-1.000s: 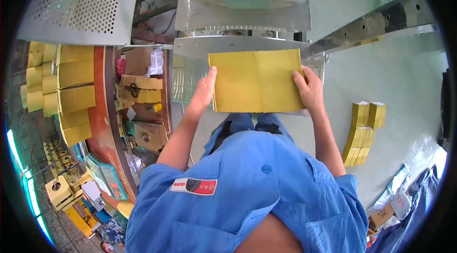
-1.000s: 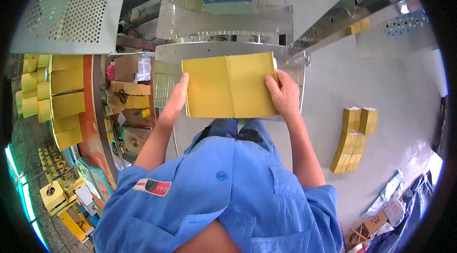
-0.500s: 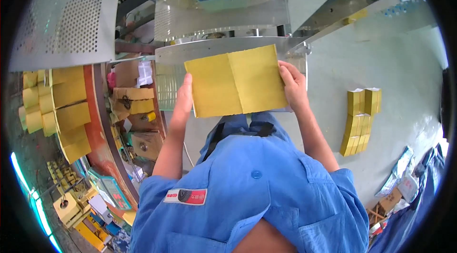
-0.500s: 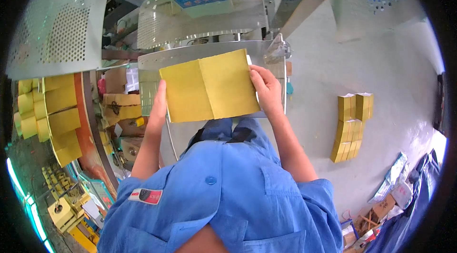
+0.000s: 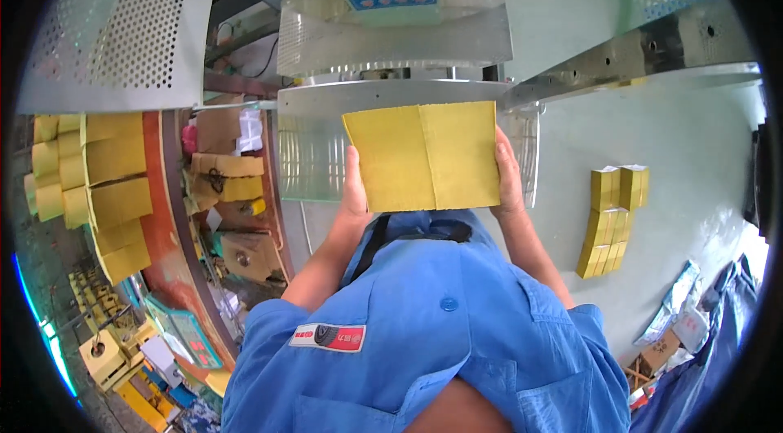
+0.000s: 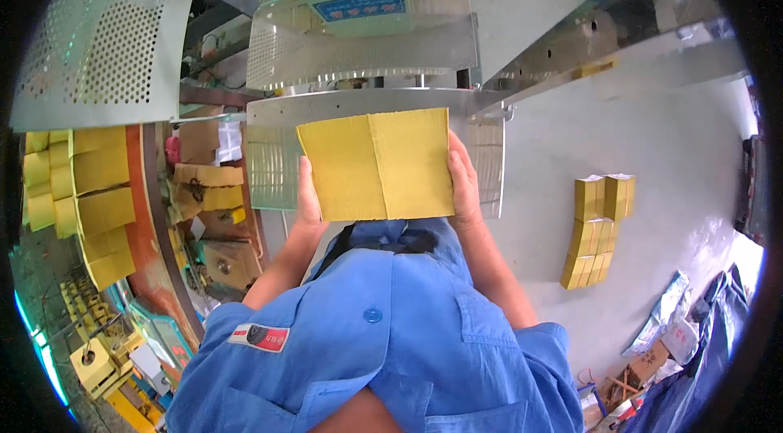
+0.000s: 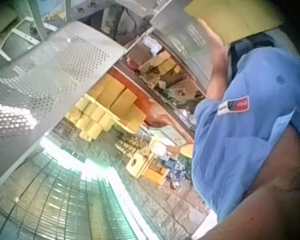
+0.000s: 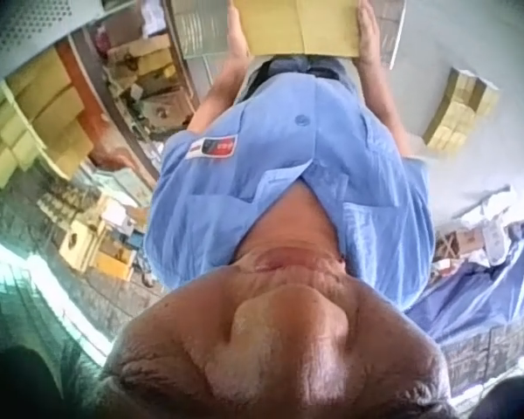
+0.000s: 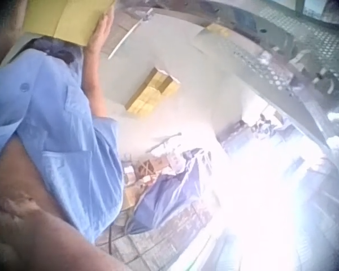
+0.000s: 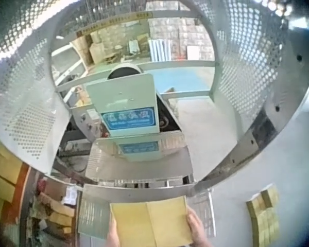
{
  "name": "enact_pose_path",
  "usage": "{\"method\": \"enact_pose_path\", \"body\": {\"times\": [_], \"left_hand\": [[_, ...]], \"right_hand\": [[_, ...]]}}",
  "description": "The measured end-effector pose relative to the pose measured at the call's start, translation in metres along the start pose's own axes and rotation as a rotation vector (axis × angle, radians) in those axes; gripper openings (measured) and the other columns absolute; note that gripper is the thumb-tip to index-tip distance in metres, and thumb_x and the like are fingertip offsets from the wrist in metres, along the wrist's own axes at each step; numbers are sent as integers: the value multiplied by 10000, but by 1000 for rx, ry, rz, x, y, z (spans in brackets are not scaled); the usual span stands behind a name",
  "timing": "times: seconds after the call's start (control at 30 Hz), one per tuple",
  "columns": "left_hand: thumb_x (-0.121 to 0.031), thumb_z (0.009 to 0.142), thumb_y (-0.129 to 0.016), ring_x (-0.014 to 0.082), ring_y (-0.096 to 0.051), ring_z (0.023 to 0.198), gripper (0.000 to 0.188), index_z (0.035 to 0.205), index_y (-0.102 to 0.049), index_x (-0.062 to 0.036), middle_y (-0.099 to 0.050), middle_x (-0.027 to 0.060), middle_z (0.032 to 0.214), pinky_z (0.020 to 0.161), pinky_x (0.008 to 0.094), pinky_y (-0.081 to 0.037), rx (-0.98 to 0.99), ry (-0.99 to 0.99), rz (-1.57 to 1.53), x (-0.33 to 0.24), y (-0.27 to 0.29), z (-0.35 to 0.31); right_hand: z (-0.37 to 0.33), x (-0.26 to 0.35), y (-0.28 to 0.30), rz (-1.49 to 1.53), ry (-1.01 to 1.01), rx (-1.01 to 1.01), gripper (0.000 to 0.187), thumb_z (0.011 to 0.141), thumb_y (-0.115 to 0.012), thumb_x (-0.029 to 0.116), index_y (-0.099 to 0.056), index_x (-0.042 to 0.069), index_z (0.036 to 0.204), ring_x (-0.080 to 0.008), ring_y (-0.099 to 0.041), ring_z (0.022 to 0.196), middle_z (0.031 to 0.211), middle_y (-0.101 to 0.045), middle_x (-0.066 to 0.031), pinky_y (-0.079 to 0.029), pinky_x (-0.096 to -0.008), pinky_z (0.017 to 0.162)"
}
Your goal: The recorder weighs stacks of yellow paper, adjusts the quantity based on weight, and uses a strapping machine to secure the stacks.
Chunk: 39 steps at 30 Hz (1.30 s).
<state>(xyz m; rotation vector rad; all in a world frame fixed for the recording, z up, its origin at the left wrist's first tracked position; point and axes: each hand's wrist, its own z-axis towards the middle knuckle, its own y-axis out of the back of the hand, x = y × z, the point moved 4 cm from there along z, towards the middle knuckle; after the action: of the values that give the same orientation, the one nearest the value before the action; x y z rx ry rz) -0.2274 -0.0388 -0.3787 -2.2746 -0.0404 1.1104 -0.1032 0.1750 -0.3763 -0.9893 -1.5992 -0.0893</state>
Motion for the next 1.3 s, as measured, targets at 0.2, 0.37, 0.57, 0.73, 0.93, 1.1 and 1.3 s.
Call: {"method": "enact_pose_path", "body": {"times": [0.2, 0.37, 0.57, 0.73, 0.93, 1.1, 1.3], "left_hand": [[-555, 1014, -370, 224, -486, 1264, 658, 1434, -411, -51, -495, 87, 1395, 1057, 369, -390, 92, -25, 52, -47, -40, 53], [-553, 1003, -413, 214, -476, 1269, 655, 1421, -425, -48, -494, 91, 1390, 1053, 361, -389, 208, -118, 209, -57, -35, 125], [-484, 988, -504, 196, -461, 1269, 621, 1407, -435, -29, -496, 93, 1371, 1057, 327, -366, 233, -26, 222, -61, -19, 148], [-395, 982, -548, 203, -443, 1289, 656, 1477, -336, -21, -470, 105, 1399, 1080, 339, -343, 227, -212, 250, -75, -37, 135], [-422, 940, -604, 192, -378, 1358, 726, 1497, -306, -65, -416, 75, 1458, 1123, 353, -293, 201, -216, 263, -70, -47, 122], [-369, 945, -600, 179, -404, 1330, 673, 1482, -329, -68, -450, 62, 1418, 1106, 339, -311, 182, -191, 289, -66, -43, 125], [-379, 952, -595, 181, -419, 1326, 643, 1469, -355, -81, -463, 58, 1410, 1104, 354, -318, 166, -170, 284, -59, -48, 126]], "right_hand": [[55, 26, 0, -44, 144, 31, 599, 1020, -428, 414, -407, -9, 1444, -211, -439, 1322, 1439, -470, -114, -335, -339, 1103], [107, 39, -18, 5, 106, -11, 519, 1025, -422, 384, -458, 24, 1397, -179, -501, 1233, 1341, -536, -76, -395, -317, 1038], [107, 38, -27, -64, -73, -171, 453, 1029, -427, 367, -511, 46, 1338, -146, -536, 1158, 1252, -579, -39, -423, -292, 983], [107, 28, -3, 4, -68, -199, 459, 1027, -452, 387, -514, 48, 1330, -155, -547, 1143, 1248, -586, -38, -418, -301, 993], [100, 19, -10, 79, 61, -69, 572, 997, -480, 436, -423, 78, 1439, -215, -416, 1334, 1413, -481, -63, -290, -364, 1122], [110, 33, -25, -1, 115, 57, 650, 959, -491, 461, -401, 47, 1453, -215, -403, 1334, 1419, -466, -85, -280, -358, 1120], [115, 33, -15, 6, 85, 50, 675, 954, -491, 450, -386, 22, 1465, -219, -411, 1326, 1415, -473, -100, -286, -343, 1115]]}}
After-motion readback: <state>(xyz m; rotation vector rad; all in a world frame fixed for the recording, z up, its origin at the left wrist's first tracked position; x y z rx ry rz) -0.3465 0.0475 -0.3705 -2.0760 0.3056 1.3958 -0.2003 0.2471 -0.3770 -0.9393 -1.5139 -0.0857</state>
